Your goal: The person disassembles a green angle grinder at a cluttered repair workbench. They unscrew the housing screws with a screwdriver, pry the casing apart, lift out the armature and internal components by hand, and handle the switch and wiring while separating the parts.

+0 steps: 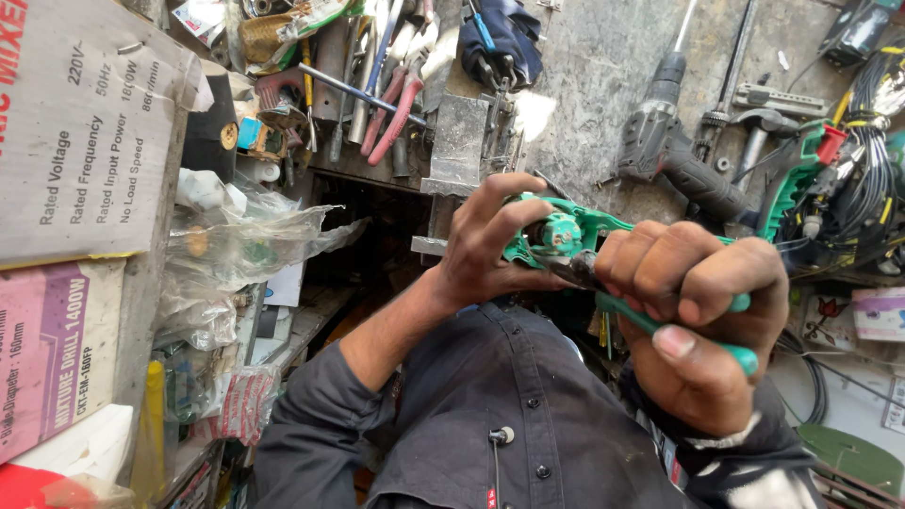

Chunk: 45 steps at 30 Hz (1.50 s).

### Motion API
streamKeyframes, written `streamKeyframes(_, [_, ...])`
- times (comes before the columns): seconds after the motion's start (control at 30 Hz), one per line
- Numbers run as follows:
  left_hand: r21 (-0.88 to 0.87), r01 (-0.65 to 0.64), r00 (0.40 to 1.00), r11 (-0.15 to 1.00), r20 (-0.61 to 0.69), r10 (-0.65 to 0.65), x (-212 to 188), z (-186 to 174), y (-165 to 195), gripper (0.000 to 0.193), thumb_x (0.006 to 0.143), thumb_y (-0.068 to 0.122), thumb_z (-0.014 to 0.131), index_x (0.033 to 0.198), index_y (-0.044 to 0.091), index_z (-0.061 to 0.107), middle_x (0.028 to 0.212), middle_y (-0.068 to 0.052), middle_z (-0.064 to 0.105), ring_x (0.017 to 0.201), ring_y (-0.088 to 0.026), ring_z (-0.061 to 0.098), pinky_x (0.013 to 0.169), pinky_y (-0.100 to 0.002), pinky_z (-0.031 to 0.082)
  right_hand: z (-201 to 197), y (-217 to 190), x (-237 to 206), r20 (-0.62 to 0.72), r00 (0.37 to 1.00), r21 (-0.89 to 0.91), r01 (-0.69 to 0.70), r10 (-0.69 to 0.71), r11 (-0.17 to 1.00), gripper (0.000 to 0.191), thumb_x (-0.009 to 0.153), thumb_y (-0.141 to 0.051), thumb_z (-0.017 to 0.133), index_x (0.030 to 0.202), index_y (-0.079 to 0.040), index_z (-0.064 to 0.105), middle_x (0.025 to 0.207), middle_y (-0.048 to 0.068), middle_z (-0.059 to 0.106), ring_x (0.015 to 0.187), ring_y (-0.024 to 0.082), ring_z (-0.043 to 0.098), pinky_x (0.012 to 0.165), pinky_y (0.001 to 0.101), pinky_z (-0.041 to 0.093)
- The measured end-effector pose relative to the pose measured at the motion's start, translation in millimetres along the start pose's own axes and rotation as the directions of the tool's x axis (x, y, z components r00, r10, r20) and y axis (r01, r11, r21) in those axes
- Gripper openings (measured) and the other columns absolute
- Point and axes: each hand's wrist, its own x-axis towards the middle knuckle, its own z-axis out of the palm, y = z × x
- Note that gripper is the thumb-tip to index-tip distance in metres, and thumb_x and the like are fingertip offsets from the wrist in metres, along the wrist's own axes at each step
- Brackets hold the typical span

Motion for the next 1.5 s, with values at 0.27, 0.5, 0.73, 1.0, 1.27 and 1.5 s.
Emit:
streamKeyframes(0.27, [0.247,-0.296,0.950,0.923,0.172,0.259,13,-35,16,0.042,0.087,0.037,0.093,0.105,0.011,0.066,0.129,-0.011,0.055,0.123,-0.032,0.057,0.108,-0.051,0.046,-21,-24,3,-0.046,0.999,0.003,0.011,-0.011,1.000,0.024,0.083,-0.004,0.063,0.092,-0.011,0.042,0.073,0.003,0.044,0.062,0.013,0.037,0.061,0.0324,0.036])
streamKeyframes(0.5, [0.267,-0.302,0.940,0.915,0.241,0.240,13,-35,13,0.040,0.092,0.038,0.090,0.102,0.009,0.064,0.129,-0.011,0.057,0.129,-0.031,0.056,0.112,-0.052,0.047,-18,-17,11,0.043,0.995,-0.039,-0.085,0.087,0.996,0.019,0.087,-0.002,0.060,0.092,-0.008,0.043,0.075,0.004,0.042,0.064,0.013,0.035,0.065,0.0318,0.034])
streamKeyframes(0.73, [0.219,-0.292,0.955,0.931,0.124,0.270,4,-9,-4,0.049,0.088,0.043,0.090,0.099,0.010,0.056,0.130,-0.012,0.051,0.130,-0.035,0.054,0.114,-0.054,0.045,-15,-16,17,0.062,0.991,-0.053,-0.111,0.115,0.992,0.019,0.087,-0.002,0.060,0.091,-0.008,0.042,0.076,0.006,0.044,0.066,0.013,0.034,0.066,0.0315,0.035])
streamKeyframes(1.0, [0.197,-0.287,0.958,0.937,0.082,0.276,-5,2,-15,0.056,0.087,0.040,0.095,0.099,0.010,0.050,0.127,-0.013,0.049,0.130,-0.036,0.054,0.108,-0.051,0.056,-18,-19,22,0.057,0.987,-0.038,-0.146,0.148,0.988,0.019,0.087,-0.002,0.060,0.089,-0.007,0.043,0.075,0.005,0.042,0.065,0.013,0.034,0.066,0.0318,0.035])
streamKeyframes(1.27, [0.149,-0.277,0.960,0.949,0.013,0.279,-6,9,-15,0.058,0.084,0.038,0.097,0.098,0.010,0.048,0.126,-0.013,0.049,0.125,-0.038,0.055,0.103,-0.049,0.057,-15,-16,21,0.034,0.989,-0.024,-0.140,0.141,0.990,0.019,0.085,-0.001,0.060,0.088,-0.007,0.042,0.073,0.006,0.041,0.064,0.013,0.033,0.064,0.0317,0.033])
streamKeyframes(1.5, [0.163,-0.306,0.952,0.938,0.031,0.305,-4,8,-17,0.054,0.086,0.038,0.095,0.096,0.009,0.051,0.127,-0.014,0.050,0.123,-0.038,0.054,0.100,-0.050,0.057,-19,-17,23,0.022,0.982,-0.002,-0.186,0.186,0.982,0.023,0.081,-0.001,0.063,0.085,-0.007,0.041,0.072,0.005,0.040,0.064,0.014,0.033,0.062,0.0327,0.032])
